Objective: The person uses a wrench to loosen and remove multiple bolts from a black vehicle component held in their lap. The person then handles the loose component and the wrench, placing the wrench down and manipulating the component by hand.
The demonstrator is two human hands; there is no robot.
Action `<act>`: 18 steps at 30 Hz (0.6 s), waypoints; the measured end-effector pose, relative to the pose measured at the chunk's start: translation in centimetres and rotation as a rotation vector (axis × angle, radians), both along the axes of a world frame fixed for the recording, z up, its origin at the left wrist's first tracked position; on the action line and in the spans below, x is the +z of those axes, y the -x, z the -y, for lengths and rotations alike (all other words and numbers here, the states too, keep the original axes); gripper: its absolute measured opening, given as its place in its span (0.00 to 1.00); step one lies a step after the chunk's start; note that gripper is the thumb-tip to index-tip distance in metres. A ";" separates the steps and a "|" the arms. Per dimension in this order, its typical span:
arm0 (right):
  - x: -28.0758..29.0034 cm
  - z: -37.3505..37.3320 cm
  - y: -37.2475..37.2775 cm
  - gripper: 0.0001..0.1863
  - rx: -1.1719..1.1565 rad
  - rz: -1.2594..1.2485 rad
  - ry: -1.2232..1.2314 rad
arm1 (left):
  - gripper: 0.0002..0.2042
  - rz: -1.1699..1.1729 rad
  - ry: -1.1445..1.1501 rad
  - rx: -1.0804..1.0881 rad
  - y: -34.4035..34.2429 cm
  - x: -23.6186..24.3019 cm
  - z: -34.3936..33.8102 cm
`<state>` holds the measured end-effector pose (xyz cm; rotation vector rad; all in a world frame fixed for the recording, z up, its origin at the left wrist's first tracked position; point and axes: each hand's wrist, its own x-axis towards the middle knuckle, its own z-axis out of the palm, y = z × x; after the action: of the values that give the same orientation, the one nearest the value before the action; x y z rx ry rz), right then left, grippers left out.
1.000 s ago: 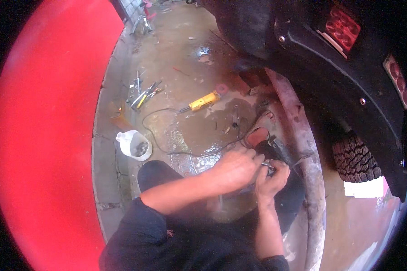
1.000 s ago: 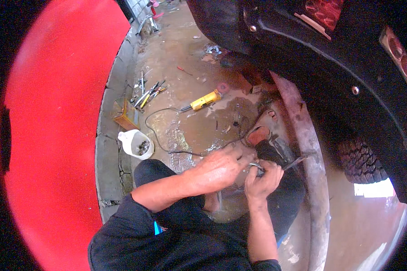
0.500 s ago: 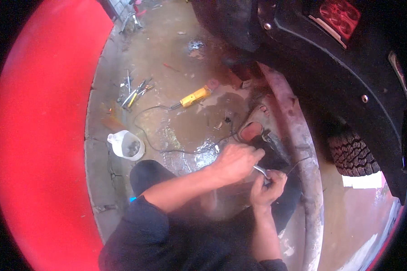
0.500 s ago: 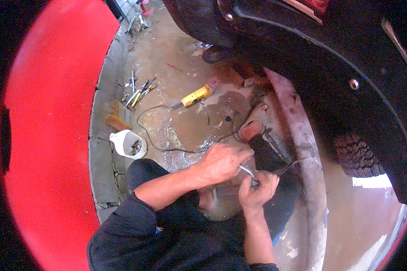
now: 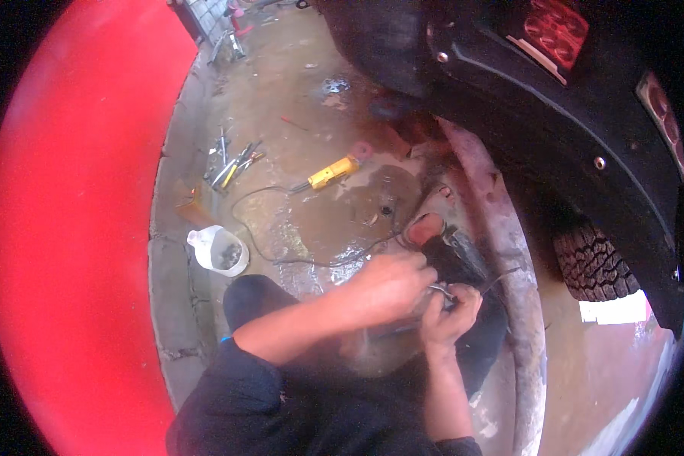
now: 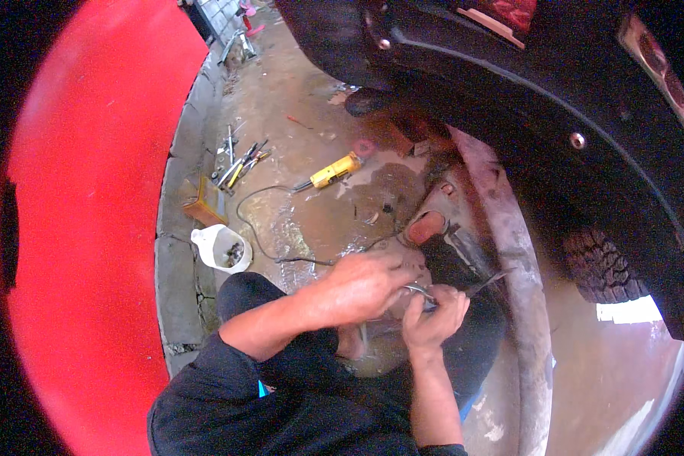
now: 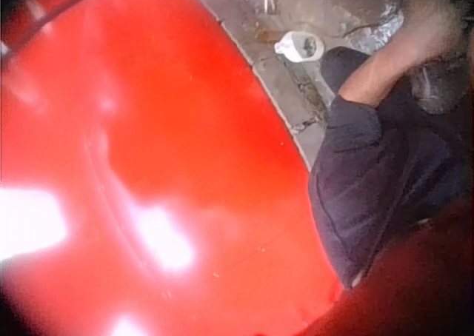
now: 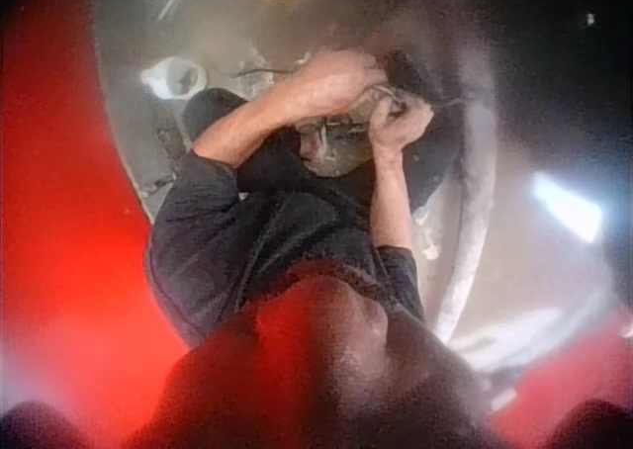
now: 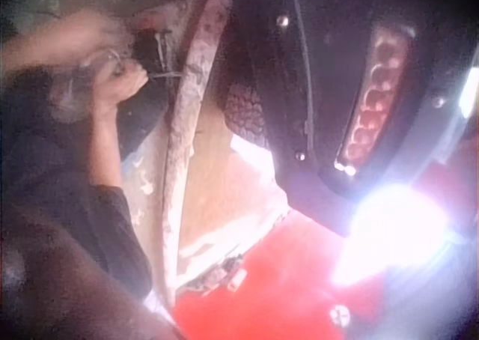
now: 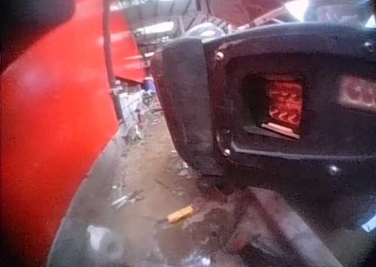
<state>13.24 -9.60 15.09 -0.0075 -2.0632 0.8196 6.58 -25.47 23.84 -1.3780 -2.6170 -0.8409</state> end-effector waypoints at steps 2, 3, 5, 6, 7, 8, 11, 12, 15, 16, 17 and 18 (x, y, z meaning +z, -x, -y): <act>-0.1 0.3 0.3 0.08 0.013 0.017 -0.009 | 0.11 -0.077 0.089 0.052 -1.5 1.1 0.7; -0.1 0.5 0.5 0.08 0.017 0.017 -0.001 | 0.11 -0.116 0.132 0.078 -1.8 1.5 0.9; 0.0 0.8 0.7 0.07 0.012 0.021 0.012 | 0.14 -0.075 0.195 0.065 -1.7 1.6 1.1; 0.1 0.9 0.7 0.07 0.002 0.030 0.008 | 0.18 -0.005 0.208 0.044 -1.3 1.4 1.1; 0.1 1.0 0.8 0.06 -0.007 0.039 0.004 | 0.21 0.065 0.220 0.023 -0.7 0.9 1.2; 0.1 1.1 0.8 0.06 -0.020 0.050 0.014 | 0.21 0.077 0.185 0.013 -0.4 0.2 1.2; 0.0 1.2 0.7 0.06 -0.018 0.030 0.023 | 0.19 0.081 0.090 -0.019 0.8 -2.1 1.3; -0.1 1.2 0.6 0.07 -0.013 0.030 0.030 | 0.18 0.066 0.071 -0.024 1.0 -2.8 1.3; -0.2 1.1 0.2 0.08 0.019 0.022 0.048 | 0.17 0.102 0.008 -0.041 1.4 -4.0 0.6; -0.2 1.0 0.0 0.09 0.030 0.012 0.047 | 0.17 0.153 0.023 -0.029 1.4 -4.0 0.3; -0.2 0.9 -0.2 0.09 0.041 0.028 0.056 | 0.18 0.146 0.040 -0.043 1.5 -4.0 0.1; -0.2 0.7 -0.3 0.10 0.044 0.002 0.044 | 0.19 0.168 0.093 -0.039 1.4 -3.8 -0.2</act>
<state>13.56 -10.34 14.88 0.0122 -2.0533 0.8921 5.19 -25.28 20.00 -1.4443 -2.7966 -0.8873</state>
